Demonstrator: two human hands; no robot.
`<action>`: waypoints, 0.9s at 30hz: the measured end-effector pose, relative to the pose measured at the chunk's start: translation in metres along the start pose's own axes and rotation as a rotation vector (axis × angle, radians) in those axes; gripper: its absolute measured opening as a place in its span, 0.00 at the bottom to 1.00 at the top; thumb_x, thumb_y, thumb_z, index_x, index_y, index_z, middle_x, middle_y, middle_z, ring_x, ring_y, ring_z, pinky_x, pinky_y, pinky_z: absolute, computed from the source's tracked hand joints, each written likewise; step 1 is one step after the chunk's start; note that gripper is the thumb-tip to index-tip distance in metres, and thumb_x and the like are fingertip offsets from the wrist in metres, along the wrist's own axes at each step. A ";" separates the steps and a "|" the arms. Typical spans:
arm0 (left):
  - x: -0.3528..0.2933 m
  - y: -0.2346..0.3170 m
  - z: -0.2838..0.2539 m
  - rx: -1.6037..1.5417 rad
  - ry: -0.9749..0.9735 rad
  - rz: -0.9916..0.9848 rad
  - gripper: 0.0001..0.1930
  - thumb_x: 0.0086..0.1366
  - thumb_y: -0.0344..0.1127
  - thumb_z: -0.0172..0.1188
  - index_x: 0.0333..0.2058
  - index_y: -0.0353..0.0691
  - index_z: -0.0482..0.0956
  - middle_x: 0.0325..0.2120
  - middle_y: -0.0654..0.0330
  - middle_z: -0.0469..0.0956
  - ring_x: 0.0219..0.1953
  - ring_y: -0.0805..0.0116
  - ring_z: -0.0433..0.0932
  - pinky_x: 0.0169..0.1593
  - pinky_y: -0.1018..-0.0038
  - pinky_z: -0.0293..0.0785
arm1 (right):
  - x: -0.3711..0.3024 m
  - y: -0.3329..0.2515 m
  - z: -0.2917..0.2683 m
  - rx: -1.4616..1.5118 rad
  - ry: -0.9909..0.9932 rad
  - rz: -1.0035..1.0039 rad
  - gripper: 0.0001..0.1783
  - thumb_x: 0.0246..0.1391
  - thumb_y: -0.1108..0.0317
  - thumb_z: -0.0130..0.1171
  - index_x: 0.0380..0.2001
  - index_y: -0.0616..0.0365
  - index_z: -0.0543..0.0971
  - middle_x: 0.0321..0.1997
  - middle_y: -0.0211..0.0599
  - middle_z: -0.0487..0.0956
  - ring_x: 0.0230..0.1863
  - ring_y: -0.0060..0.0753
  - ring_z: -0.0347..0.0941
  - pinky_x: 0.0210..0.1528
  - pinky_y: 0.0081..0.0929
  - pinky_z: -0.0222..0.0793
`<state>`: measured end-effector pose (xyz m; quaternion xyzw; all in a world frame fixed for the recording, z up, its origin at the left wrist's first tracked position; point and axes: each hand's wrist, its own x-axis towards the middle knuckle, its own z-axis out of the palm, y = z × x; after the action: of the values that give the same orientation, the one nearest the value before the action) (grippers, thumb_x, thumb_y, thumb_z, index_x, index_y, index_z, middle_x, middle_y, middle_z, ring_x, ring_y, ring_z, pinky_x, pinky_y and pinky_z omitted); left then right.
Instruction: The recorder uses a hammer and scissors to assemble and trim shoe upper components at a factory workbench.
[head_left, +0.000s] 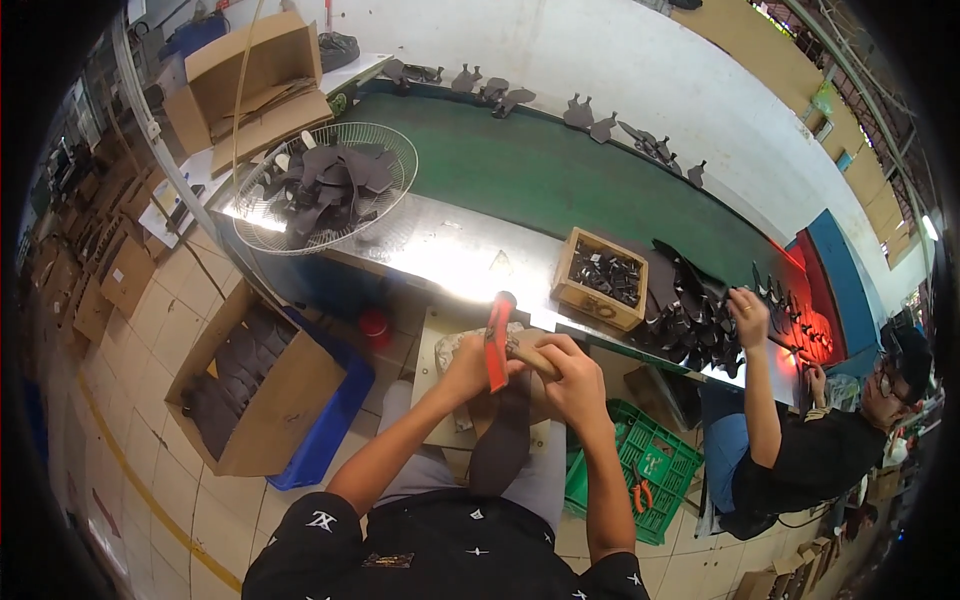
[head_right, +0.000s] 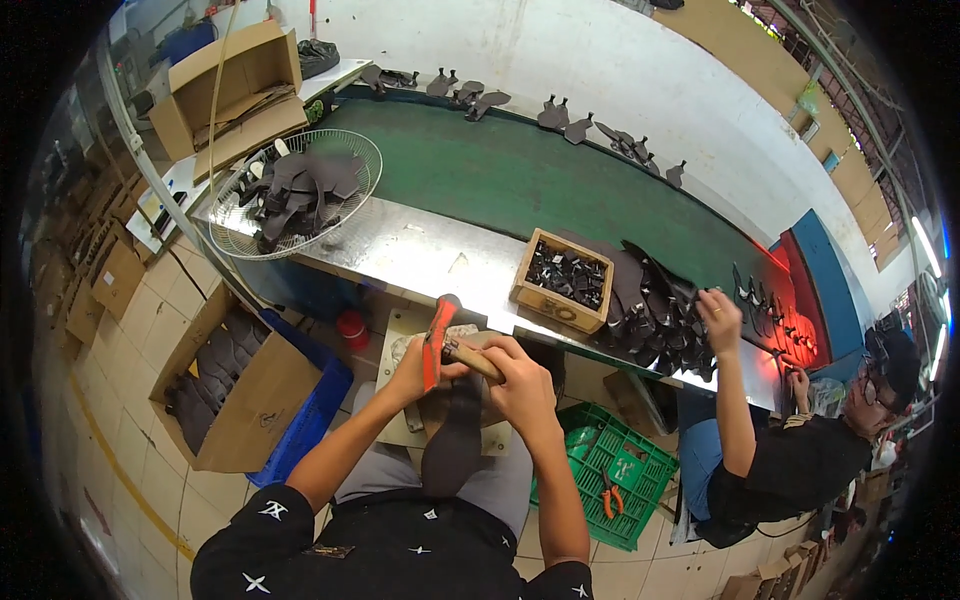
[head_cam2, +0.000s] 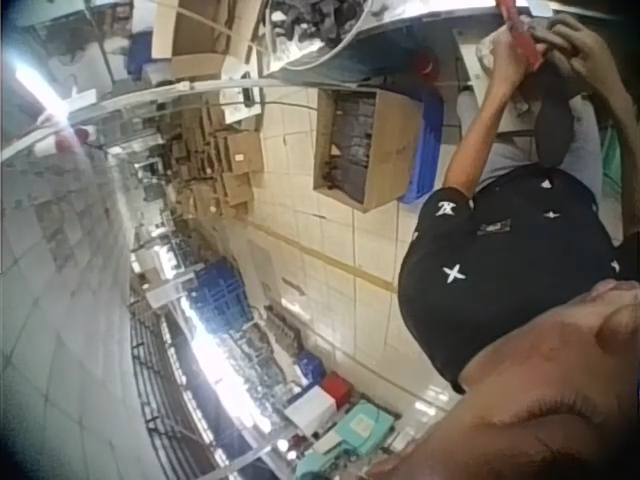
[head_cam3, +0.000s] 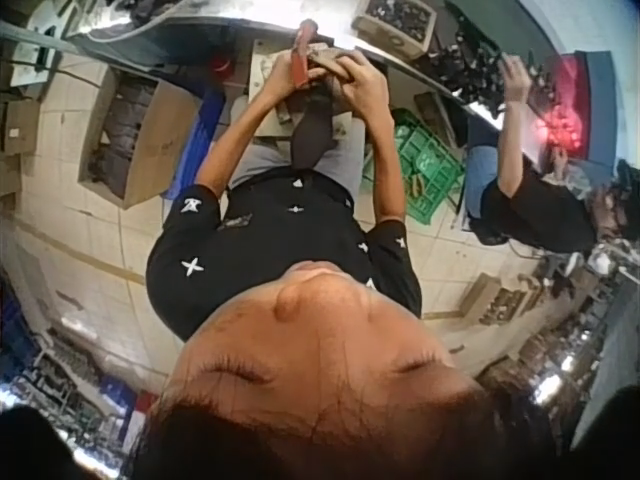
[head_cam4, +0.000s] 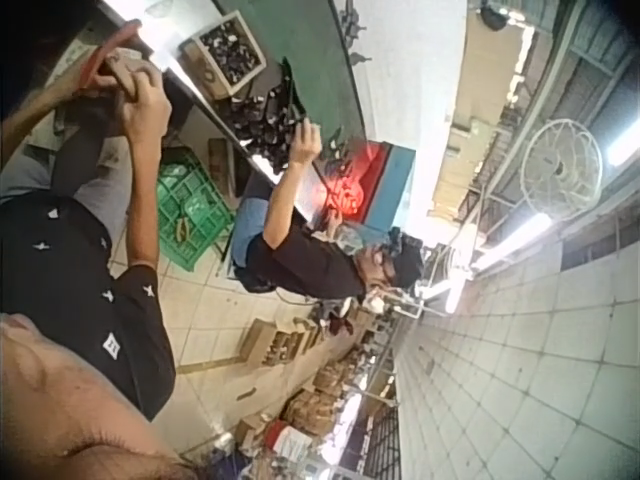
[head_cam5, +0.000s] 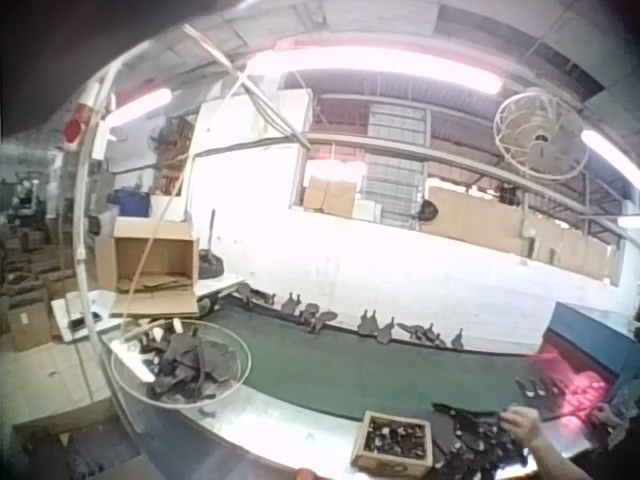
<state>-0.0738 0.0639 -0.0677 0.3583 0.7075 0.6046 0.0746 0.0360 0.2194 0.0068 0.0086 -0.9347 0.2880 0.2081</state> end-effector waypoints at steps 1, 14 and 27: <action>0.000 0.000 0.001 0.000 0.001 -0.041 0.18 0.51 0.36 0.74 0.40 0.36 0.84 0.33 0.51 0.84 0.34 0.63 0.84 0.39 0.71 0.77 | -0.001 0.002 0.001 0.028 0.051 -0.036 0.09 0.51 0.73 0.65 0.37 0.58 0.82 0.35 0.38 0.81 0.31 0.42 0.79 0.36 0.31 0.73; 0.003 0.014 -0.006 -0.258 -0.067 -0.194 0.11 0.55 0.30 0.72 0.37 0.35 0.87 0.30 0.65 0.84 0.31 0.83 0.76 0.35 0.83 0.73 | -0.073 -0.062 -0.037 0.447 0.096 0.407 0.26 0.65 0.69 0.53 0.64 0.64 0.65 0.25 0.32 0.77 0.19 0.16 0.68 0.22 0.20 0.64; 0.004 0.020 -0.008 -0.276 -0.122 -0.254 0.12 0.54 0.27 0.70 0.38 0.33 0.86 0.31 0.64 0.84 0.33 0.80 0.78 0.39 0.81 0.75 | -0.068 -0.067 -0.035 0.251 -0.009 0.380 0.27 0.65 0.70 0.53 0.65 0.60 0.64 0.34 0.58 0.79 0.33 0.51 0.79 0.36 0.37 0.73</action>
<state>-0.0729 0.0603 -0.0464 0.2884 0.6516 0.6587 0.2416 0.1210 0.1754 0.0422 -0.1402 -0.8774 0.4359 0.1432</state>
